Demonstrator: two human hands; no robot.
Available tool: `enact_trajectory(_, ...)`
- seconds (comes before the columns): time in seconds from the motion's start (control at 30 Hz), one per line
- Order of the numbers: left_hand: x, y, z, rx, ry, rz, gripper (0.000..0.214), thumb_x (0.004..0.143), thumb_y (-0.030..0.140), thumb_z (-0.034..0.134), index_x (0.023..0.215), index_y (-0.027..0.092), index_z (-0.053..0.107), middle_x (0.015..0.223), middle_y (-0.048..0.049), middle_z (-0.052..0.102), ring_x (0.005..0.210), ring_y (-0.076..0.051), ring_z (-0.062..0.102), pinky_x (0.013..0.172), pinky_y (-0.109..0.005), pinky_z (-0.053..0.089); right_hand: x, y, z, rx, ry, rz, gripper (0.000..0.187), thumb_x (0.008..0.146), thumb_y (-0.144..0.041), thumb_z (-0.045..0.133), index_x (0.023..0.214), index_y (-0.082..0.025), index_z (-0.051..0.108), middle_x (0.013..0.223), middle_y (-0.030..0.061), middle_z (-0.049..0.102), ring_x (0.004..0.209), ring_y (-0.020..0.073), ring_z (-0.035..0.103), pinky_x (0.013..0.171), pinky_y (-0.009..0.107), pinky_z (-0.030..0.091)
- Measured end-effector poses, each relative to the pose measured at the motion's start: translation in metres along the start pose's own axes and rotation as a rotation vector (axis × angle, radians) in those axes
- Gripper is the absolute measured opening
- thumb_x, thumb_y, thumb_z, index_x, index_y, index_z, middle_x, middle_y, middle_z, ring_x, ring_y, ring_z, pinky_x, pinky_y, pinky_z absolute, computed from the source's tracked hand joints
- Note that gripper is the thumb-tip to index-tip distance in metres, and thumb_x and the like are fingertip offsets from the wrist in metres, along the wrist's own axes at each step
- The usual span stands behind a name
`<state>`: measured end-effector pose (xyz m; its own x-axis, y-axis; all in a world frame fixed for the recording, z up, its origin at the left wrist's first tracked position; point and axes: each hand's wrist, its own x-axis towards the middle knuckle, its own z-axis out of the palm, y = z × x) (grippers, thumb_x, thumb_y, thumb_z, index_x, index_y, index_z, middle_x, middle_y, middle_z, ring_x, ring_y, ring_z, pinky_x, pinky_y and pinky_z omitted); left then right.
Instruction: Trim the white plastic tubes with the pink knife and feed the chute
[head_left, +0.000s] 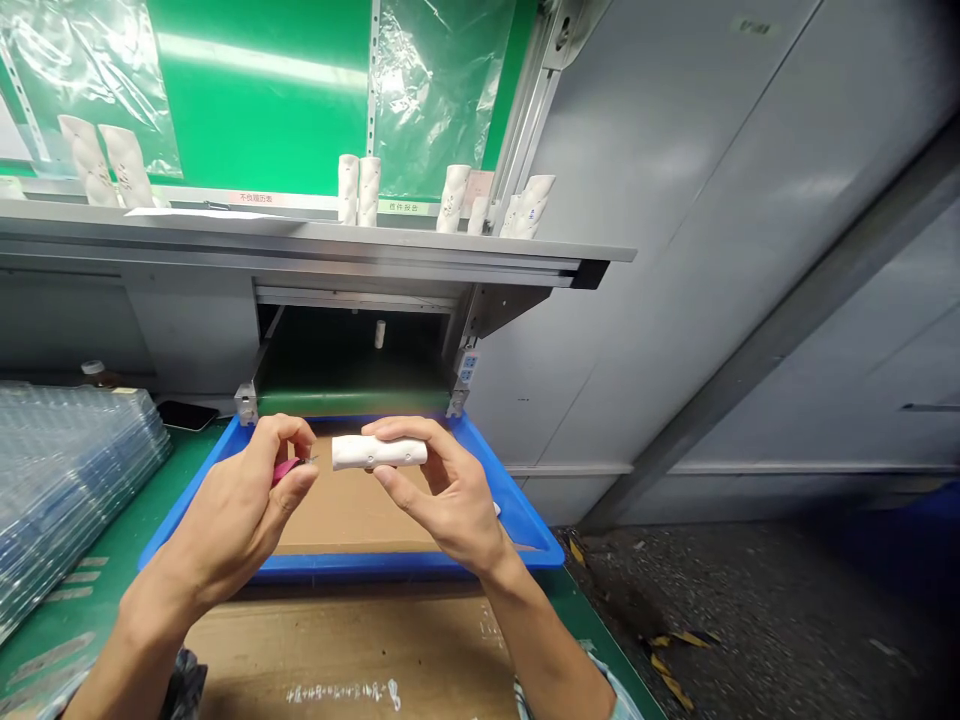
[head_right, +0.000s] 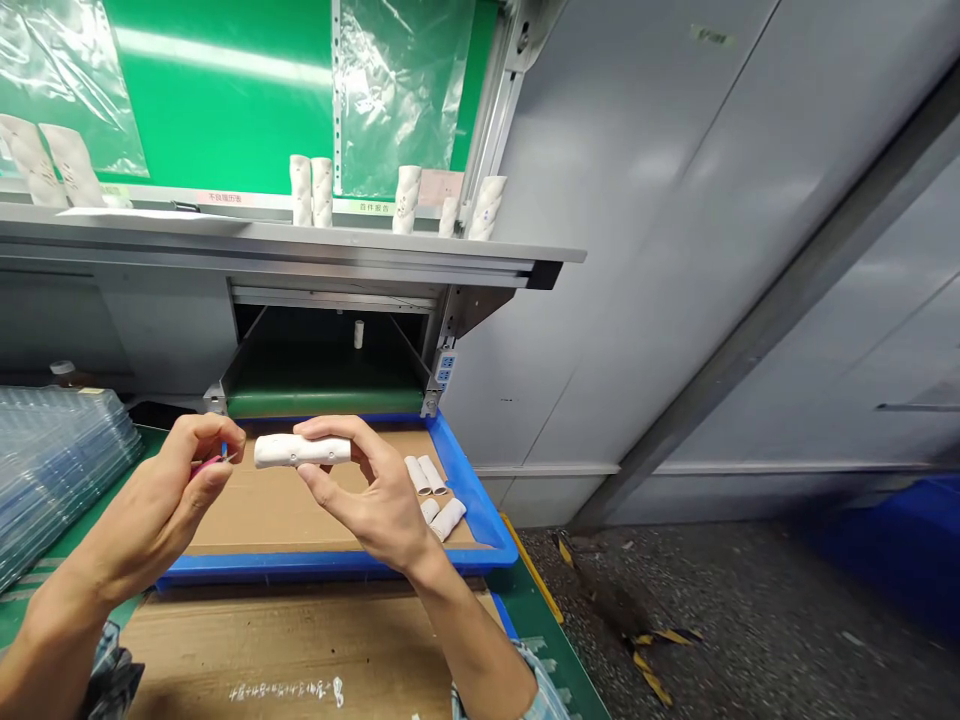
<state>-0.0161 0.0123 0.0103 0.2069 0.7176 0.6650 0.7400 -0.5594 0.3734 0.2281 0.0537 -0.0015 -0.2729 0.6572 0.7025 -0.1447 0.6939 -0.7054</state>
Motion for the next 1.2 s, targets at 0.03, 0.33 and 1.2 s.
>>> enact_trajectory(0.03,0.0,-0.001,0.001,-0.005,0.027,-0.008,0.026,0.117,0.046,0.04,0.111,0.025,0.054,0.081,0.0052,0.057,0.056,-0.012,0.049,0.057,-0.023,0.042,0.0,0.001,0.0,0.005,0.002,0.012,0.023,0.1,-0.024,0.079,0.122,-0.029,0.074,0.124,0.0031,0.079,0.103,0.0162,0.075,0.092,0.028,0.063)
enact_trajectory(0.33,0.004,0.009,-0.003,0.012,0.129,0.13,0.024,0.116,0.034,0.049,0.105,0.024,0.068,0.08,0.0052,0.064,0.065,-0.01,0.057,0.066,-0.02,0.044,-0.002,0.004,-0.001,0.032,0.027,0.114,0.026,0.097,-0.038,0.084,0.12,-0.027,0.076,0.117,0.0042,0.08,0.095,0.0181,0.075,0.087,0.033,0.065)
enact_trajectory(1.2,-0.004,0.022,0.01,0.573,0.089,0.254,0.044,0.118,0.047,0.044,0.142,0.018,0.066,0.116,-0.0079,0.086,0.072,-0.019,0.081,0.057,-0.03,0.047,0.0,-0.007,-0.001,-0.321,-0.093,-0.16,0.024,0.101,-0.02,0.077,0.124,-0.025,0.072,0.119,0.0063,0.08,0.107,0.0211,0.077,0.086,0.032,0.064)
